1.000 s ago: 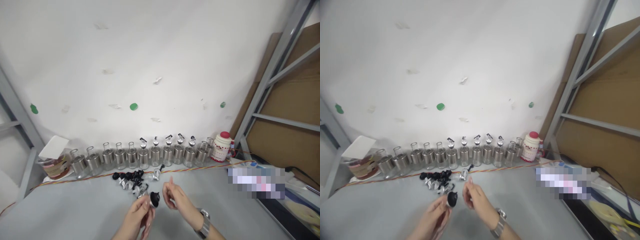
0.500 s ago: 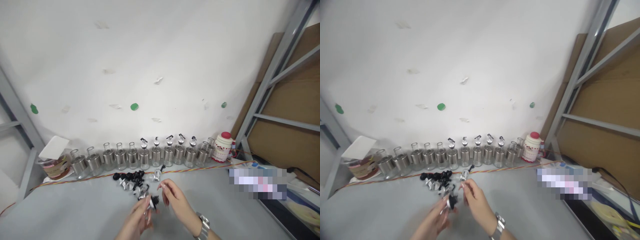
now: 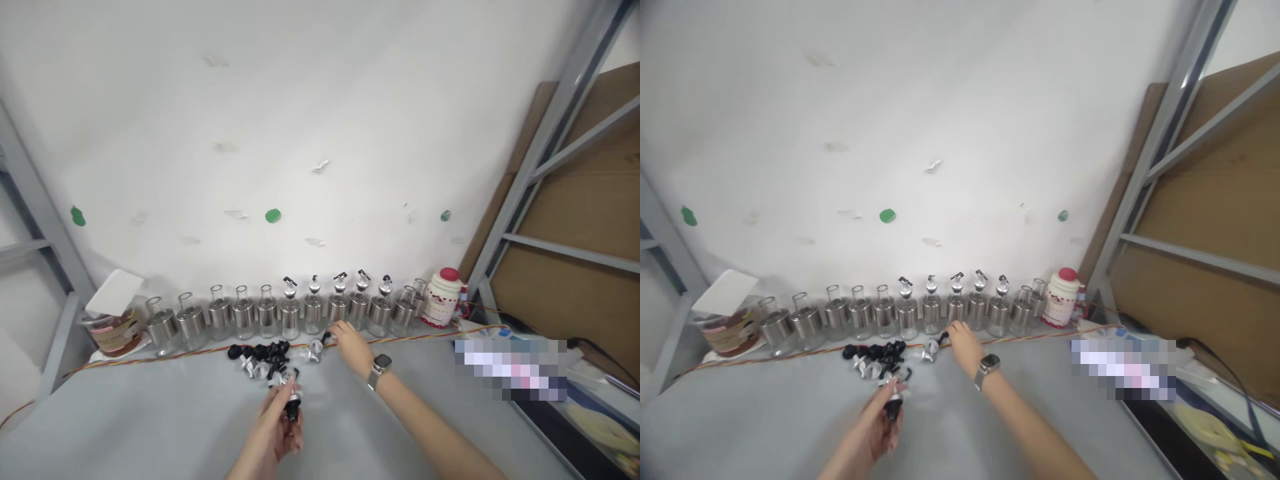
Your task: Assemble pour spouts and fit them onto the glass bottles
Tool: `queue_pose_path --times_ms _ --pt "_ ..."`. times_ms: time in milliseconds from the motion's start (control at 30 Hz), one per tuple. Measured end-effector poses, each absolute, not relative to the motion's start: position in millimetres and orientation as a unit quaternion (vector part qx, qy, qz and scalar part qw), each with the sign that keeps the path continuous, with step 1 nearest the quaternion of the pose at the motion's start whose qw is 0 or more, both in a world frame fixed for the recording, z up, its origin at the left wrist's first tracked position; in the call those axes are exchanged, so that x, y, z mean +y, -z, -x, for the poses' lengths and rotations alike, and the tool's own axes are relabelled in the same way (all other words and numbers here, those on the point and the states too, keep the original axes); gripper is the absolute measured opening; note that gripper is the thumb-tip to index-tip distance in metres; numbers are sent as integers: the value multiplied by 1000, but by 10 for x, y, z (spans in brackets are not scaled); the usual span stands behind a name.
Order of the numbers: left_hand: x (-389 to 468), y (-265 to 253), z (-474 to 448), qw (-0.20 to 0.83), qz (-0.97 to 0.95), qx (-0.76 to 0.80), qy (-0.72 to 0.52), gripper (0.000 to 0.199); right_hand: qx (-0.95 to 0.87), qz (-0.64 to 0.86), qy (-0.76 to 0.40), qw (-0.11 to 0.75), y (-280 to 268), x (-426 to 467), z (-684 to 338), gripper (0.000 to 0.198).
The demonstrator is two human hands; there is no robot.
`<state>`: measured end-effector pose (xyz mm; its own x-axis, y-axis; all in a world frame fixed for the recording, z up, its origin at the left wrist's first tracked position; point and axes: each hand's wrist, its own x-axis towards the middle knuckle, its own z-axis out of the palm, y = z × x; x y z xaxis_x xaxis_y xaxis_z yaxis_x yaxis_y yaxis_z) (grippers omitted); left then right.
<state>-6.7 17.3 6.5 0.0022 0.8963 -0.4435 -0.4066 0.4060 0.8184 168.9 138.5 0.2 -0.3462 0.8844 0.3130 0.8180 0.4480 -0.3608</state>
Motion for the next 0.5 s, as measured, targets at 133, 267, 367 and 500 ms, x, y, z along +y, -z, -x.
queue_pose_path --times_ms 133,267,367,500 --pt "214 11 89 697 -243 504 -448 51 -829 520 -59 197 83 1573 -1603 25" --pt "233 54 103 705 -246 503 -434 52 -822 532 -54 197 175 1621 -1534 25" --pt "235 53 94 703 -241 512 -431 51 -816 533 -68 213 191 1638 -1526 23" --pt "218 47 92 676 -294 504 -449 49 -802 523 -114 265 110 1596 -1547 26"
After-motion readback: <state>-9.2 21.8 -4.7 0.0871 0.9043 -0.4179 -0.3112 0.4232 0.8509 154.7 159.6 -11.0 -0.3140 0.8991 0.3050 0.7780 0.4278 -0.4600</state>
